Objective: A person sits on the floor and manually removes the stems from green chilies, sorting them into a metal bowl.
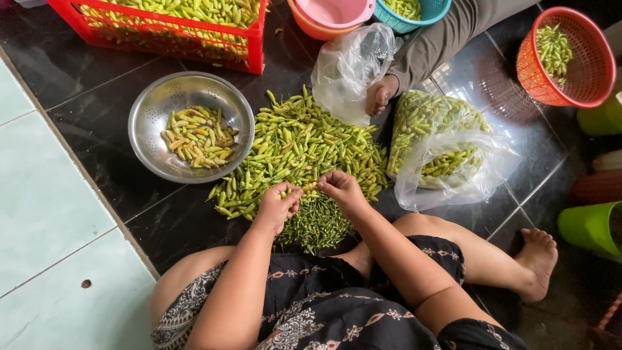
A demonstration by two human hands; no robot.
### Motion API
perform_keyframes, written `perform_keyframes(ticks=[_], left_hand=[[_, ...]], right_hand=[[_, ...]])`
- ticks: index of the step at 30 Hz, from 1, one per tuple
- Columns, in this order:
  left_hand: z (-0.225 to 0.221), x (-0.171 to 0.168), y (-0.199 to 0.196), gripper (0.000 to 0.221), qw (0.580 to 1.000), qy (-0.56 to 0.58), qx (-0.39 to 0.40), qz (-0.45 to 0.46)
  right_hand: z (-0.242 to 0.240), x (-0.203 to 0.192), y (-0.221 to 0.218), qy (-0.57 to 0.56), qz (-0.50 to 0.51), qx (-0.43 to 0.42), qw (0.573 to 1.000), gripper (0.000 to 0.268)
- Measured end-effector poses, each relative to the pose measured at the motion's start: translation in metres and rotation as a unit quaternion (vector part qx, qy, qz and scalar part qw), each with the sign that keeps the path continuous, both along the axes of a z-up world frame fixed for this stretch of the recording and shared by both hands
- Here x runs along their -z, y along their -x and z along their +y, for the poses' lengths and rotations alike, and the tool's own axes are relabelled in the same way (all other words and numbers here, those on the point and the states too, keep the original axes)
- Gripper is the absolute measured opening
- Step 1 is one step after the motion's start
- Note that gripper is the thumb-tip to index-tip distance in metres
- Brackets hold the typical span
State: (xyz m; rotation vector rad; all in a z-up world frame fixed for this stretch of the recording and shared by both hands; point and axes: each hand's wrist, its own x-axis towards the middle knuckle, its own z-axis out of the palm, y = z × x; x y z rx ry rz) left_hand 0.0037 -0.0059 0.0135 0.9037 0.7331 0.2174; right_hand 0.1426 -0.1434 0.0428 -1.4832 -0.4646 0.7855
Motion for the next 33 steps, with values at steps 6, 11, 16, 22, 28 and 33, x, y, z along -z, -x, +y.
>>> perform_keyframes(ticks=[6,11,16,22,28,33], left_hand=[[-0.002,-0.001,-0.001,0.009,1.000,-0.028,0.002,0.009],[-0.003,0.004,-0.006,0.008,0.997,-0.072,-0.010,0.026],[-0.002,0.011,-0.004,0.009,0.988,-0.146,-0.006,0.054],[0.009,-0.022,0.001,0.009,0.985,-0.127,-0.055,0.105],[0.079,-0.045,0.007,0.021,0.907,0.025,-0.420,-0.029],[0.068,-0.054,0.015,0.042,0.936,0.048,-0.350,0.009]], right_hand=[[0.000,-0.004,-0.005,0.010,0.019,-0.021,1.000,0.009],[-0.001,0.002,-0.009,0.033,0.013,-0.046,0.998,0.011],[-0.001,-0.002,-0.007,0.138,-0.102,-0.044,0.984,0.010],[-0.007,-0.006,-0.019,0.218,-0.277,-0.023,0.936,0.011],[-0.026,-0.014,-0.045,0.260,-0.321,-0.189,0.891,0.015],[-0.025,-0.049,-0.018,0.281,-0.281,-0.348,0.849,0.004]])
